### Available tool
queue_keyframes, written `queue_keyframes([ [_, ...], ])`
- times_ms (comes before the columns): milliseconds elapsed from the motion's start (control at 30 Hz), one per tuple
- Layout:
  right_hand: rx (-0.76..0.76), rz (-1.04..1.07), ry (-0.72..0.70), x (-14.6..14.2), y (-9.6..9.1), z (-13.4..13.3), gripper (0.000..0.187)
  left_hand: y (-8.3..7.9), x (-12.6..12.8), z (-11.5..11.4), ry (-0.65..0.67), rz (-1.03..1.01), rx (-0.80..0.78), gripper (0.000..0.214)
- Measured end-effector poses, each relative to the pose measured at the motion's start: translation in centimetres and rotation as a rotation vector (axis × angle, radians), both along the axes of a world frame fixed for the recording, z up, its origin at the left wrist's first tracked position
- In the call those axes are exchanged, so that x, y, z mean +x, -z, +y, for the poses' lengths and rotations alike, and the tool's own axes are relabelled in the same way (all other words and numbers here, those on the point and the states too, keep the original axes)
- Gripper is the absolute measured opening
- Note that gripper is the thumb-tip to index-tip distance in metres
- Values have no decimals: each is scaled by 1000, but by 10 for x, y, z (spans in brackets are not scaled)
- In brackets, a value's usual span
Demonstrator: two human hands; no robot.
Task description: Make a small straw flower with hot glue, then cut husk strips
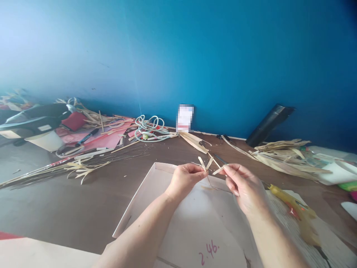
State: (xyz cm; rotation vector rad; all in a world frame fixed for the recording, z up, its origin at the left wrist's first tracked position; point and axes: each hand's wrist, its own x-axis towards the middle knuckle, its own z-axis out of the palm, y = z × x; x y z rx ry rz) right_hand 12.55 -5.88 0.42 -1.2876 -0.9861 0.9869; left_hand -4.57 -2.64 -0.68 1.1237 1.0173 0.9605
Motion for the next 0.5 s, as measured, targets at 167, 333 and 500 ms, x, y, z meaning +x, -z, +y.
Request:
queue_keyframes([
  [167, -26, 18, 15, -8, -4, -1, 26, -1, 0, -1, 14, -11, 18, 25],
  [333, -12, 19, 59, -15, -7, -3, 27, -1, 0, -2, 24, -14, 11, 25],
  [500, 5, 34, 46, -13, -4, -2, 25, -1, 0, -2, 31, 0, 10, 24],
])
